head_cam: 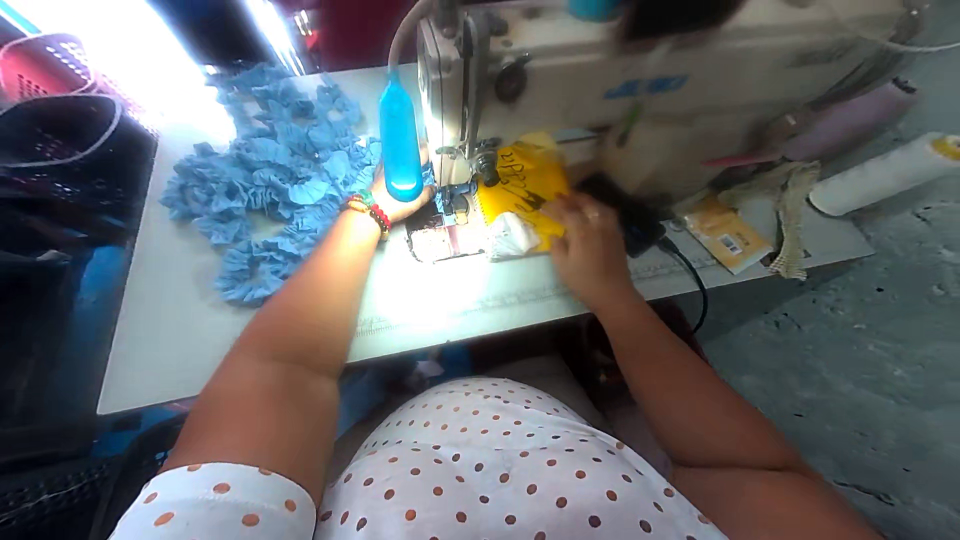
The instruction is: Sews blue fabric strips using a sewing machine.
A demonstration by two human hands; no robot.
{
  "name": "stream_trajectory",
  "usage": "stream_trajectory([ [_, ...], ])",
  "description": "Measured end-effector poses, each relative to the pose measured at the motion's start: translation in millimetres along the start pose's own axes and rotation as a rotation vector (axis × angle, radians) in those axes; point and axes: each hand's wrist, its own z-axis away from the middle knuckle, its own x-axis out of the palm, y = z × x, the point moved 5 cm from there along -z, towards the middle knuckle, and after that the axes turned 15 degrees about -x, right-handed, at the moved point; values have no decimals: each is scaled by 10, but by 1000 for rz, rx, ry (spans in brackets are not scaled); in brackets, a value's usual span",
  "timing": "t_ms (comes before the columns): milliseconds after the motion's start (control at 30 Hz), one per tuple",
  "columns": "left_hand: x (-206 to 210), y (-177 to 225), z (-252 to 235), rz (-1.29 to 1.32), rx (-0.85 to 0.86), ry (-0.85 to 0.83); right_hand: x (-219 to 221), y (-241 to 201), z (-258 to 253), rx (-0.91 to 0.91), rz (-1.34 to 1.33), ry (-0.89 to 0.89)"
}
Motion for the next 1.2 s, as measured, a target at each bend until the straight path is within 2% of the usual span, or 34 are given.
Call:
stream_trajectory([
  [67, -96, 131, -12, -49, 62, -75, 8, 55, -6, -12, 2, -20],
  [133, -159, 95, 0, -151, 25, -77, 43, 55, -27, -51, 42, -8],
  [233, -211, -180, 43, -286, 10, 90, 93, 47, -60, -97, 128, -4],
  [333, -565, 121, 477, -327, -33, 125, 94, 16, -43, -114, 160, -36],
  [433, -796, 353, 783, -256, -89, 209, 132, 21, -33, -134, 169, 14],
  [533, -765, 338, 626, -11, -20, 259, 153, 15, -54, -121, 174, 62],
  [600, -546, 268, 357, 216, -16, 121, 162, 18, -70, -102, 186, 65],
  [700, -247, 323, 142, 497, -102, -223, 178, 48, -63, -98, 188, 89],
  [800, -243, 486, 90, 402, -158, -415, 159, 64, -63, -89, 146, 96],
  [933, -290, 468, 98, 84, -113, -476, 169, 72, -63, -95, 143, 98],
  [1000, -266, 406, 128, -13, -17, -412, 175, 70, -65, -93, 142, 97],
  [1067, -206, 321, 189, -41, 92, -258, 175, 65, -54, -92, 142, 96],
  [1200, -198, 192, 280, -82, 53, -108, 176, 67, -51, -87, 145, 97],
])
